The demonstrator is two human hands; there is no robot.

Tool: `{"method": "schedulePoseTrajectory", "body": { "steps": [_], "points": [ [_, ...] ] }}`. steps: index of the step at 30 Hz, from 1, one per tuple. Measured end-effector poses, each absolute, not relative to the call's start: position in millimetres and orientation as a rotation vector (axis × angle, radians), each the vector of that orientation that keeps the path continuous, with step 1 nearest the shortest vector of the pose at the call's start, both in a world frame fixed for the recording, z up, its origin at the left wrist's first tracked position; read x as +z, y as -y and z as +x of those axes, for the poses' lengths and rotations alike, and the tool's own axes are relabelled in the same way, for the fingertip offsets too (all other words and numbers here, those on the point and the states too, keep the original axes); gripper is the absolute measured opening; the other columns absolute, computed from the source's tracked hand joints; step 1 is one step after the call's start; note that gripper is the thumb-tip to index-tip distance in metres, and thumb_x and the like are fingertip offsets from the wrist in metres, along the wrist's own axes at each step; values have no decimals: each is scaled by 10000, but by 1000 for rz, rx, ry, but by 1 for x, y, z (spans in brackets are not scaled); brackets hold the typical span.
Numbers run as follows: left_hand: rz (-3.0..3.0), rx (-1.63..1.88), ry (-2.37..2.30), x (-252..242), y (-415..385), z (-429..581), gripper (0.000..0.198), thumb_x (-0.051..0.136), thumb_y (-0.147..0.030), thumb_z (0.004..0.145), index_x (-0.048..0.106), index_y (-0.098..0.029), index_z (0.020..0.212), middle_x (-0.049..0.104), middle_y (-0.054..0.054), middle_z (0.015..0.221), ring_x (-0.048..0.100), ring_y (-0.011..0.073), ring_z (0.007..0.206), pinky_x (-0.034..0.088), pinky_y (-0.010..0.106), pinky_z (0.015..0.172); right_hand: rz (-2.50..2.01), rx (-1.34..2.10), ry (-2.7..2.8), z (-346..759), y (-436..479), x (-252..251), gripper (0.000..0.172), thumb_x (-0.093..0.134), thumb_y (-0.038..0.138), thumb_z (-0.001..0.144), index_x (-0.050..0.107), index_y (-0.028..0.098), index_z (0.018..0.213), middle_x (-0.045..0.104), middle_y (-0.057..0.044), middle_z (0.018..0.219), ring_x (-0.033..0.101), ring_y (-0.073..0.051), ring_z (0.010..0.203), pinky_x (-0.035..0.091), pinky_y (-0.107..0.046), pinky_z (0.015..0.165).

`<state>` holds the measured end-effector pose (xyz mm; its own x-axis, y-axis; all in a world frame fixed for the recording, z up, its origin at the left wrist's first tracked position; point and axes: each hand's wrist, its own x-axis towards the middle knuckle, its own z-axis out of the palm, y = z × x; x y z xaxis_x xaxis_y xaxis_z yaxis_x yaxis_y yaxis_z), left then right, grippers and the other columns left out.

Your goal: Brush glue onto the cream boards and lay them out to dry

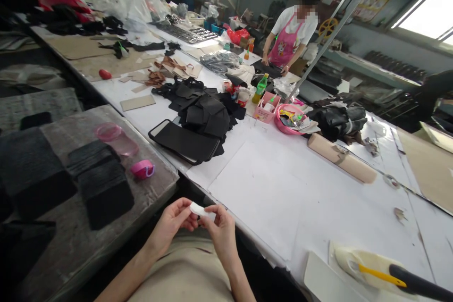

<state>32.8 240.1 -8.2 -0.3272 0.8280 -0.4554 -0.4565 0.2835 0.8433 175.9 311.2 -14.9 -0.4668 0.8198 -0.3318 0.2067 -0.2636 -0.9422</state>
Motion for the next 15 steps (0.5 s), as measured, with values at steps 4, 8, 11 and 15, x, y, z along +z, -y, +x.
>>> {"method": "schedulePoseTrajectory", "body": {
  "steps": [4,8,11,15],
  "points": [
    [419,1415,-1474,-14,-237,30,196,621,-325,799,470,-203,822,581,-56,574,575,113,496,439,204,460,-1227,1900,1343,167,-304,-14,379,794,459,681,624,182,876,708,-44,667,691,-213,636,560,-325,645],
    [531,1407,-1659,-20,-234,28,191,636,-274,762,459,-205,740,498,-83,539,492,76,441,357,173,416,-1216,1887,1300,160,-299,-17,402,811,459,666,623,172,875,712,-48,689,701,-209,643,557,-298,611],
    [557,1342,-1669,-21,-232,25,162,639,-293,755,521,-181,752,544,-53,586,485,70,448,333,172,405,-1212,1864,1291,156,-297,-19,379,805,440,682,626,169,878,714,-45,723,705,-203,663,556,-287,616],
    [467,1304,-1562,-19,-232,22,195,632,-332,762,571,-154,812,588,-25,615,488,73,451,311,174,393,-1183,1850,1294,155,-297,-19,340,785,408,717,625,168,896,720,-43,722,692,-184,667,553,-282,650]
  ]
}}
